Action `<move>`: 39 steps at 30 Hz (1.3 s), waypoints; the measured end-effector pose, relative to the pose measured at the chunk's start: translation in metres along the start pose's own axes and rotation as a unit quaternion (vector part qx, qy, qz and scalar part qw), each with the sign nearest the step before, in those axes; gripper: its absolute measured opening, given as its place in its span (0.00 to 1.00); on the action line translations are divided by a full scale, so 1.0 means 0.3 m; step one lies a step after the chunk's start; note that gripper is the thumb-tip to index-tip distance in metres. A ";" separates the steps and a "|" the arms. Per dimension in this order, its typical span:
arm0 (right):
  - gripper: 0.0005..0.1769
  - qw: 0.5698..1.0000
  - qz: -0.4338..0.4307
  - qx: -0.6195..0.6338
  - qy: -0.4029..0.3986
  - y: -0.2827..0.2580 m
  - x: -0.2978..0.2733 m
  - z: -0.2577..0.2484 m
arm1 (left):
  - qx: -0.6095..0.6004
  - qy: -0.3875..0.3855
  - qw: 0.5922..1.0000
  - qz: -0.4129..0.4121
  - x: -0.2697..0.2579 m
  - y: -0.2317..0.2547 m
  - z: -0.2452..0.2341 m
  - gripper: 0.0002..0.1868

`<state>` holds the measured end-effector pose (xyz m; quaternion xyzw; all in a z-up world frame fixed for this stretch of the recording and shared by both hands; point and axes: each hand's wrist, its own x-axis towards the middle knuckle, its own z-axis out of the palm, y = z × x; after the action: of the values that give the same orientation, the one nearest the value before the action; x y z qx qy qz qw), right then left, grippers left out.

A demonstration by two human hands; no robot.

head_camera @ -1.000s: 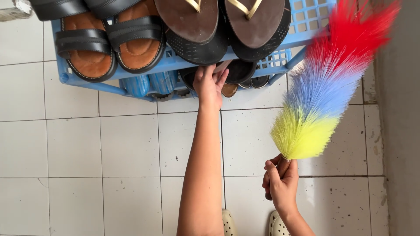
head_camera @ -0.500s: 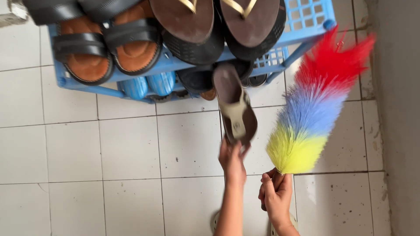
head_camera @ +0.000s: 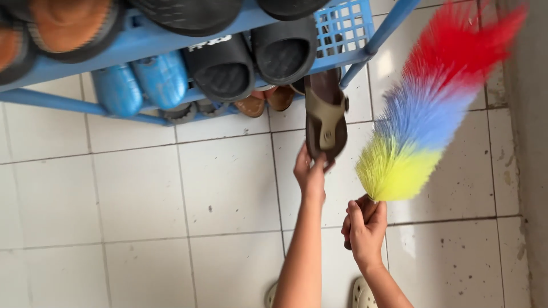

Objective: The person organizes various pairs of shoes and sandals from a rack and a drying area, cleans a sandal with a duster, and then carries the shoe rack inside.

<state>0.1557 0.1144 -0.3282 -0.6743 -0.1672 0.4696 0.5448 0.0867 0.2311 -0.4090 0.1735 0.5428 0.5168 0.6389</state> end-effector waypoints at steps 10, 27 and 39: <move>0.10 0.999 -0.039 -0.014 -0.024 -0.021 0.323 0.068 | -0.088 -0.044 0.993 0.071 0.547 0.020 0.283 0.32; 0.10 0.998 0.042 -0.041 0.003 -0.213 0.230 -0.011 | -0.274 -0.025 0.956 -0.105 0.233 0.026 0.245 0.38; 0.10 0.996 0.045 0.009 0.080 -1.008 -0.186 -0.516 | -0.076 -0.148 0.969 -0.181 -0.787 0.537 0.581 0.32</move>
<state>0.3405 0.0897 -0.0388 -0.7119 -0.0884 0.4392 0.5408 0.1919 0.1552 -0.1003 0.0980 0.4239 0.4007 0.8063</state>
